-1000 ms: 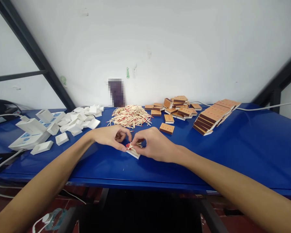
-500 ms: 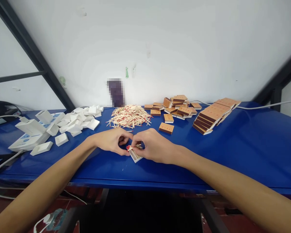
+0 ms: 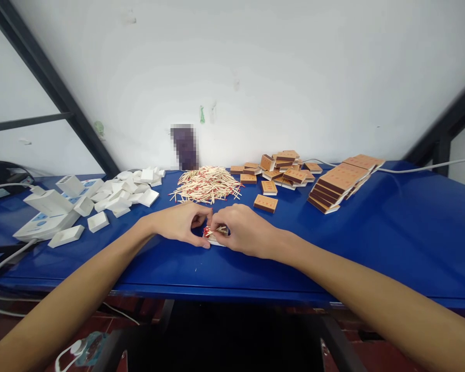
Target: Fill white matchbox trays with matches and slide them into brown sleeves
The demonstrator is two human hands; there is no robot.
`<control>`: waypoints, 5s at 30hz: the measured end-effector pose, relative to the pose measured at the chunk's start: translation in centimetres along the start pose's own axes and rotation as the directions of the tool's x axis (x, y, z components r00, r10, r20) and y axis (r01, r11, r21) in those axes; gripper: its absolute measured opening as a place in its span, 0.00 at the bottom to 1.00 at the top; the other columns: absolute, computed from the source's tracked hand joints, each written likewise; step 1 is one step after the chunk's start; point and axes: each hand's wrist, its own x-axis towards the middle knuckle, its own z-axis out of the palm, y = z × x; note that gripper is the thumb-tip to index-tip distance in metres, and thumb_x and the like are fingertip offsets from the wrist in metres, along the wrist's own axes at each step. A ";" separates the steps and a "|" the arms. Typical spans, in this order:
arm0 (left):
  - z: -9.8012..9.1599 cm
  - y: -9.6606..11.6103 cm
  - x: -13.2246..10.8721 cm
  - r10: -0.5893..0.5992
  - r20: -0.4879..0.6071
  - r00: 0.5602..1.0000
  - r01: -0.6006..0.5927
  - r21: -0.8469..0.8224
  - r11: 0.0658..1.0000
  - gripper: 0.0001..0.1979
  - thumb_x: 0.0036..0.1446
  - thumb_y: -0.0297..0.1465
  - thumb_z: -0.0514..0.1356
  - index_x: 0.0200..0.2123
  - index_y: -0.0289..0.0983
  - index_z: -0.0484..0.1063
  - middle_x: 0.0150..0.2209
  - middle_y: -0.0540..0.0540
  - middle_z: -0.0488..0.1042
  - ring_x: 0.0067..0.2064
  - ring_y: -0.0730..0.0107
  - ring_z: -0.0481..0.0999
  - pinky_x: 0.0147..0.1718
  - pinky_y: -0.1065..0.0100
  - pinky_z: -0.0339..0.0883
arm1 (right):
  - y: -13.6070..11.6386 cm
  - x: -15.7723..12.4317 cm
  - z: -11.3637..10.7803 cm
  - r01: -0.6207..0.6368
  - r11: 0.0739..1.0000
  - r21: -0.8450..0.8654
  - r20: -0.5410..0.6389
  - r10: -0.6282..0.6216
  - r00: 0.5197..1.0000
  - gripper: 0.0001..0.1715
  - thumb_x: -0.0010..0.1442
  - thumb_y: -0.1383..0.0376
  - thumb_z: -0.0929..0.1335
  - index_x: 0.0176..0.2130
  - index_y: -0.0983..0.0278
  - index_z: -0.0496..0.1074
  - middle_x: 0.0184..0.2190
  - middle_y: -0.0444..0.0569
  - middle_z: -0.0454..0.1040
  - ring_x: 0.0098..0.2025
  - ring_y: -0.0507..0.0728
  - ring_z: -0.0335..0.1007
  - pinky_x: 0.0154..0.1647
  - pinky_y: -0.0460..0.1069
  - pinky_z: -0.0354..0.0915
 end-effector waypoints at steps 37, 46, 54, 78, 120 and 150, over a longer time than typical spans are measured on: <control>-0.3 -0.3 -0.2 0.000 0.028 1.000 0.001 -0.069 0.998 0.18 0.52 0.46 0.65 0.32 0.35 0.71 0.22 0.54 0.62 0.24 0.76 0.60 0.24 0.71 0.51 | 0.7 0.0 0.0 0.027 0.999 -0.029 0.046 -0.026 0.999 0.07 0.64 0.64 0.67 0.36 0.63 0.76 0.35 0.50 0.74 0.37 0.55 0.69 0.37 0.49 0.63; -0.3 -0.3 -0.1 -0.038 0.044 0.998 0.041 -0.069 0.997 0.20 0.52 0.48 0.65 0.31 0.36 0.71 0.22 0.54 0.64 0.23 0.76 0.60 0.23 0.71 0.50 | 0.5 -0.1 0.1 0.090 0.995 0.045 0.075 -0.093 0.993 0.11 0.65 0.69 0.65 0.38 0.63 0.78 0.38 0.51 0.74 0.39 0.54 0.71 0.39 0.49 0.67; -0.5 -0.4 -0.2 -0.012 0.052 0.999 0.015 -0.063 0.998 0.19 0.52 0.47 0.65 0.31 0.36 0.72 0.22 0.54 0.63 0.24 0.76 0.61 0.24 0.71 0.52 | 0.5 0.0 0.1 0.129 0.990 0.050 0.019 -0.130 0.991 0.11 0.65 0.69 0.64 0.40 0.63 0.77 0.34 0.49 0.76 0.37 0.54 0.71 0.39 0.49 0.66; -0.7 0.3 -0.1 -0.093 0.084 0.992 0.089 0.046 0.995 0.12 0.48 0.37 0.65 0.30 0.36 0.69 0.24 0.53 0.69 0.25 0.75 0.67 0.24 0.72 0.56 | 0.0 0.3 -0.4 -0.168 0.971 0.170 0.133 0.146 0.980 0.08 0.62 0.64 0.66 0.35 0.64 0.75 0.27 0.45 0.75 0.28 0.51 0.69 0.31 0.46 0.62; -1.8 -1.1 -0.5 -0.061 0.188 0.980 0.103 -0.225 0.969 0.13 0.57 0.33 0.61 0.42 0.33 0.77 0.30 0.46 0.79 0.30 0.73 0.75 0.29 0.73 0.64 | 1.0 0.5 -1.0 -0.263 0.847 0.461 0.317 0.120 0.941 0.14 0.65 0.59 0.65 0.46 0.64 0.72 0.30 0.44 0.68 0.31 0.51 0.61 0.32 0.47 0.58; -1.0 -0.6 0.0 -0.124 0.118 0.985 0.136 -0.100 0.986 0.16 0.45 0.39 0.70 0.31 0.34 0.72 0.25 0.51 0.75 0.26 0.74 0.71 0.24 0.73 0.59 | -0.2 1.4 0.1 -0.287 0.903 0.318 0.254 0.210 0.944 0.07 0.56 0.64 0.69 0.37 0.62 0.69 0.28 0.41 0.68 0.28 0.50 0.61 0.29 0.46 0.58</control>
